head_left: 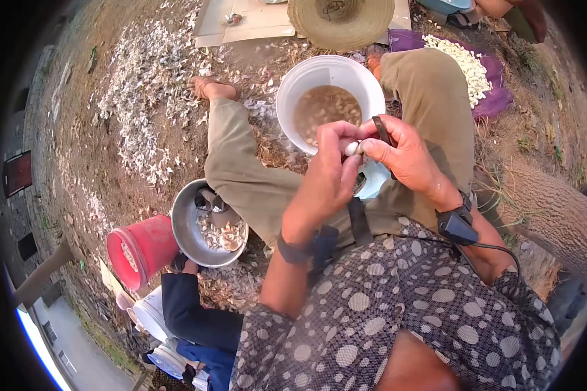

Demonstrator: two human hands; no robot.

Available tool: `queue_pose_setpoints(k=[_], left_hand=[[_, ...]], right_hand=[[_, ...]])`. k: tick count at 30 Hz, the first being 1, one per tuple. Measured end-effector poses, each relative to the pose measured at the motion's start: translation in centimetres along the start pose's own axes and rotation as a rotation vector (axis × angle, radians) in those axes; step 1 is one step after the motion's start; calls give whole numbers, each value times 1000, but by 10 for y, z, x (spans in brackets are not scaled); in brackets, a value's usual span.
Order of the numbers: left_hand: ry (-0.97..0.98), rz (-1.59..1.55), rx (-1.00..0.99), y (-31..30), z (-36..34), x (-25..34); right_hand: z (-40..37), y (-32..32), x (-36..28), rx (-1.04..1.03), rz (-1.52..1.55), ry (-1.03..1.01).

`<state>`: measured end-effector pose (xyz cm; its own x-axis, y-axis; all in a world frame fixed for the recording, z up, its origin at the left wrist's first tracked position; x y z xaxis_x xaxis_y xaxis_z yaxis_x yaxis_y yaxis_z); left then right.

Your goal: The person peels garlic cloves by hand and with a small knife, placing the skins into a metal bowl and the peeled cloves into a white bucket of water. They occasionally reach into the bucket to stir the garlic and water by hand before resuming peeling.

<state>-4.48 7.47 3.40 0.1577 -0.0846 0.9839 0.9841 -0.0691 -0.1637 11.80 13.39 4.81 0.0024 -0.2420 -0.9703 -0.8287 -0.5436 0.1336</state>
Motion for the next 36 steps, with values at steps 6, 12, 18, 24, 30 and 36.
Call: queue_pose_setpoints(k=[6,12,18,24,30,36], left_hand=[[-260,-269,32,-2,-7,1],[-432,-776,100,9,-14,2],[-515,-573,69,15,-17,0],[-324,-388,107,18,-21,-4],[-155,-175,266,23,-15,-4],[-196,72,274,30,-10,2]], right_hand=[[-5,10,-6,-10,26,-78],[-15,2,-11,41,77,-129],[-24,-8,9,32,98,-100],[-21,-16,6,-77,213,43],[-23,-7,17,22,106,-98],[-32,0,8,109,14,-5]])
Point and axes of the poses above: each hand's wrist, its own z-axis towards the middle knuckle, its own y-axis out of the palm, x = y × z, the point moved 2 cm from there along z, towards the middle knuckle, and after that the axes turned 4 degrees about -y, right-handed, at the moved point
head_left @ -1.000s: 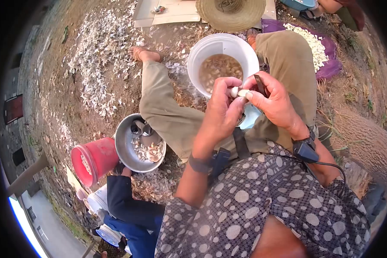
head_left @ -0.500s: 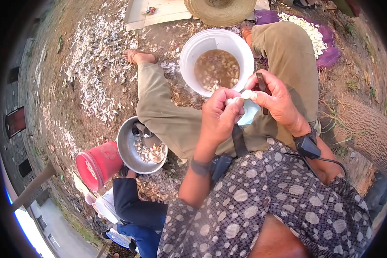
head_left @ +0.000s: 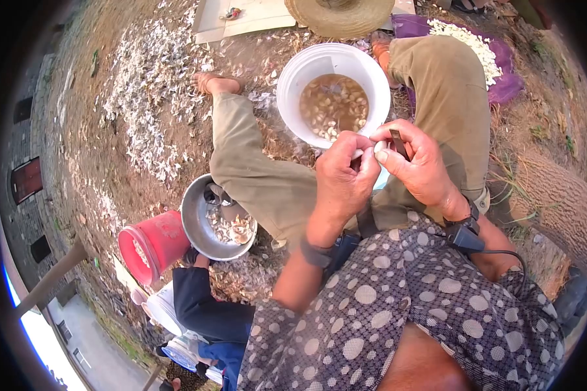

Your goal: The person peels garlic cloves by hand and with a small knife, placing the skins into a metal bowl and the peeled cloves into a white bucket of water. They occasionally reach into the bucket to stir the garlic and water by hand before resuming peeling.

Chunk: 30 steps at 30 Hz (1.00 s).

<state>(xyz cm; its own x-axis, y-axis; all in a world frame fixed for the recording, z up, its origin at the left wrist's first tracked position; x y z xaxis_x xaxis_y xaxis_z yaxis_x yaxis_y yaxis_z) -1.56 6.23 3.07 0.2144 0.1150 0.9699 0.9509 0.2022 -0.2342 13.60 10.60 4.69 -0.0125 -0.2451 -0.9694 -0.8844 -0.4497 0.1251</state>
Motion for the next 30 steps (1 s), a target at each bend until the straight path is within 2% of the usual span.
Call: queue_pose_setpoints(k=[3,6,9,18,21,23,24,27,30], left_hand=[[7,32,16,5,3,0],[2,63,3,9,4,2],[49,97,9,14,7,1],[185,383,89,33,13,-3],[197,438,78,34,15,2],[205,469,56,34,16,1],[158,406,45,34,17,0],[7,189,0,32,17,-6],[-117,-43,-33,31,16,-9]], right_hand=[[-1,0,0,107,45,28],[-1,-5,8,155,-264,-118],[-3,-9,6,111,-315,-144],[-5,-10,20,215,-263,-146],[-1,-14,24,183,-207,-83],[3,-20,20,181,-137,62],[5,-23,19,180,-103,134],[9,-36,31,130,326,269],[8,-36,30,161,479,278]])
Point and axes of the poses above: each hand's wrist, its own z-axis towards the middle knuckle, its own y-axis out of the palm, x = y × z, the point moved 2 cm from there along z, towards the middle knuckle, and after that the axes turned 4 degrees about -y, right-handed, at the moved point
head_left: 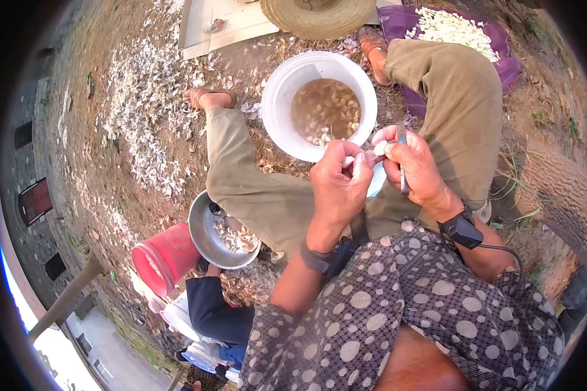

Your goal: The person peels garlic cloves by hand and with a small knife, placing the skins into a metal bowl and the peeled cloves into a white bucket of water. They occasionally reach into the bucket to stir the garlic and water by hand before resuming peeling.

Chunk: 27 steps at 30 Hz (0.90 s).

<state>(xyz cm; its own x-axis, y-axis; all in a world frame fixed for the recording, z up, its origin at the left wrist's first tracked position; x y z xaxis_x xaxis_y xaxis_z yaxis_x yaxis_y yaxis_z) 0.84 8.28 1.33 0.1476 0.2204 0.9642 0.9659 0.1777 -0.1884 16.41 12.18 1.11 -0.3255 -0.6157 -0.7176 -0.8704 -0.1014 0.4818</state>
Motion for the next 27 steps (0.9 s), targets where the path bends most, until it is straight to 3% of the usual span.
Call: queue_pose_setpoints(k=[2,3,6,11,12,15,18,22,27], left_hand=[[-10,-100,14,3,-1,4],[77,-109,48,4,-1,5],[-11,-114,10,6,-6,10],[-56,-122,-19,7,-10,18],[4,59,-18,3,-8,7],[-239,-34,-74,3,-12,-6],[-266,20,-148,4,-13,-27],[-419,53,-195,8,-9,-25],[-457,-74,-291,6,-11,-18]], right_hand=[[2,-6,5,-23,66,-8],[2,-6,4,-35,99,-11],[2,-6,-6,-5,221,10],[-4,-31,-21,-5,272,-169],[-7,-39,-32,13,257,-234],[-18,-79,-98,176,68,-511],[-19,-134,-166,372,-111,-695],[10,-216,-220,555,-399,-714],[-17,-232,-219,689,-409,-766]])
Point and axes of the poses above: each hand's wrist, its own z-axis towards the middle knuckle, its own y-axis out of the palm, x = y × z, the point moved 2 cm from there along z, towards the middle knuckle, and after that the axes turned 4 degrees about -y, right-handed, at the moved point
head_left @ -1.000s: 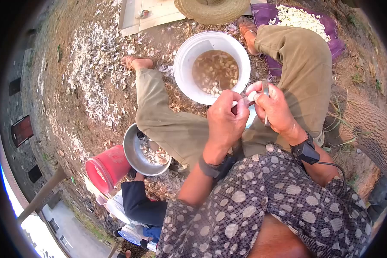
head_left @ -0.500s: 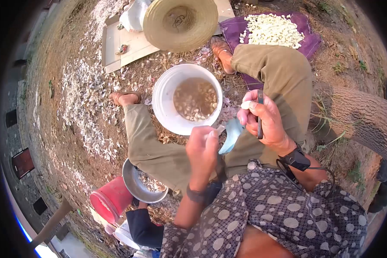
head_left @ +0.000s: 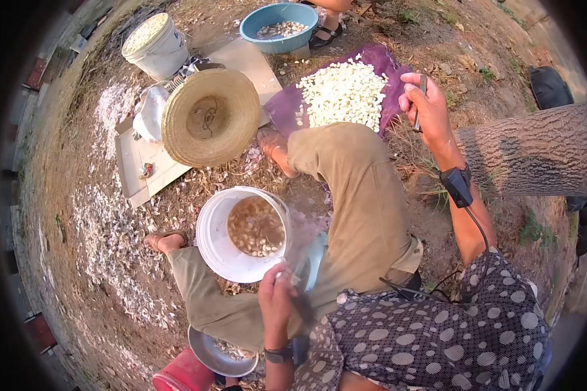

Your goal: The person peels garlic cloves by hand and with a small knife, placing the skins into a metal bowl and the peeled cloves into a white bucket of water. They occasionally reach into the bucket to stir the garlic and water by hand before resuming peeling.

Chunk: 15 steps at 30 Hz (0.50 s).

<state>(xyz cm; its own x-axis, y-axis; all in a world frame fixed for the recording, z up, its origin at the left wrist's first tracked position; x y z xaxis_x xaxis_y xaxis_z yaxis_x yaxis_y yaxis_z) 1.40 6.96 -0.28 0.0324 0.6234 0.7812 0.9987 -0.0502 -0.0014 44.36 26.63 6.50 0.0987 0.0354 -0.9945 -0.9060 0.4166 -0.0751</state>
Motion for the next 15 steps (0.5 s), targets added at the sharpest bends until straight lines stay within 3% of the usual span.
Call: queue_pose_setpoints(k=[8,12,15], left_hand=[[45,-124,-71,-6,-10,-15],[138,-138,43,-10,-14,-13],[125,-349,44,-12,-22,-17]], right_hand=[[-113,17,-7,58,177,15],[-160,57,-24,-123,307,26],[-201,101,-30,-337,324,101]])
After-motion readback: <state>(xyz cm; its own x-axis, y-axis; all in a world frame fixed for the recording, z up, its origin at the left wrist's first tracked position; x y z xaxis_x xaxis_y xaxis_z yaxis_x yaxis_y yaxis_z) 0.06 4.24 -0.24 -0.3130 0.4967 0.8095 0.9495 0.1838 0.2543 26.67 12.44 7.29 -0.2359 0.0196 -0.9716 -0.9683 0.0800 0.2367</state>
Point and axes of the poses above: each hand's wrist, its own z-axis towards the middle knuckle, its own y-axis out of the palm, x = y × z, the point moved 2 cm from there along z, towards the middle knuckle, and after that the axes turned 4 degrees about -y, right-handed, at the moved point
